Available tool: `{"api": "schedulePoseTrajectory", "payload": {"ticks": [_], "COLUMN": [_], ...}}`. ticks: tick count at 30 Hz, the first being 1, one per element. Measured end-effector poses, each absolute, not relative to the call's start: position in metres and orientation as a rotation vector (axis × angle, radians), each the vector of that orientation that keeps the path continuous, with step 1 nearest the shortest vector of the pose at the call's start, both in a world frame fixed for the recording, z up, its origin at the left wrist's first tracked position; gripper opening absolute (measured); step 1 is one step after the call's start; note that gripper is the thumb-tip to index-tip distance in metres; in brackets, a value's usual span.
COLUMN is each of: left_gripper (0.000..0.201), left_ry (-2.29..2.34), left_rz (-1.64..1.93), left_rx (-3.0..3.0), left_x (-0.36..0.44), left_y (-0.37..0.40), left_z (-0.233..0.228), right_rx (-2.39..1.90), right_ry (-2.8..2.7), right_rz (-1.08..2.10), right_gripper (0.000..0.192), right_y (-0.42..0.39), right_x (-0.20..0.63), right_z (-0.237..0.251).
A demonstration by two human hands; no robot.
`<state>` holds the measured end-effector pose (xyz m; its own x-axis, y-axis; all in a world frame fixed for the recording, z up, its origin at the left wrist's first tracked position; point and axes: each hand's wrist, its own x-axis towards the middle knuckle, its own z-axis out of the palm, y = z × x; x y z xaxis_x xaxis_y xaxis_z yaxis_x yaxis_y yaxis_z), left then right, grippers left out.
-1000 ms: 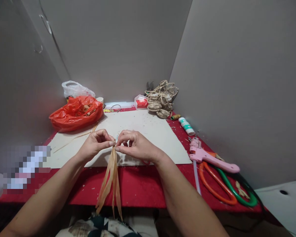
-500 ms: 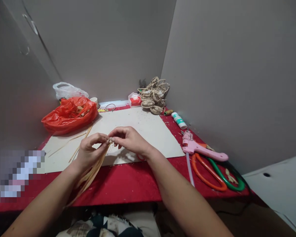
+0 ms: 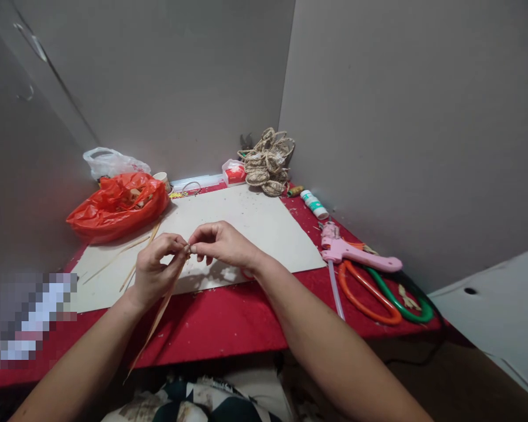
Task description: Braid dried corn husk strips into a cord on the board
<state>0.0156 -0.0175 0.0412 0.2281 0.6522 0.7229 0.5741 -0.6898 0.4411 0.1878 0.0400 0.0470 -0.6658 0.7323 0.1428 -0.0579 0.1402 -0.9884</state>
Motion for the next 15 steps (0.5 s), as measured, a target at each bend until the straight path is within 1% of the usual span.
{"api": "schedulePoseTrajectory", "payload": {"ticks": [9,15], "left_gripper": [0.01,0.013], "left_ry": [1.15,1.122], "left_rz": [1.596,1.596], "left_rx": [2.398,2.421], "left_x": [0.0146,0.0143], "left_y": [-0.0147,-0.0149], "left_z": [0.0372,0.0384], "right_rx": [-0.621,-0.65], "right_ry": [-1.743,-1.675], "right_rz": [1.446,1.206], "right_gripper": [0.004,0.007], "right_y": [0.0301,0.0335], "right_x": [0.1783,0.1786], "right_z": [0.0487,0.0449]}}
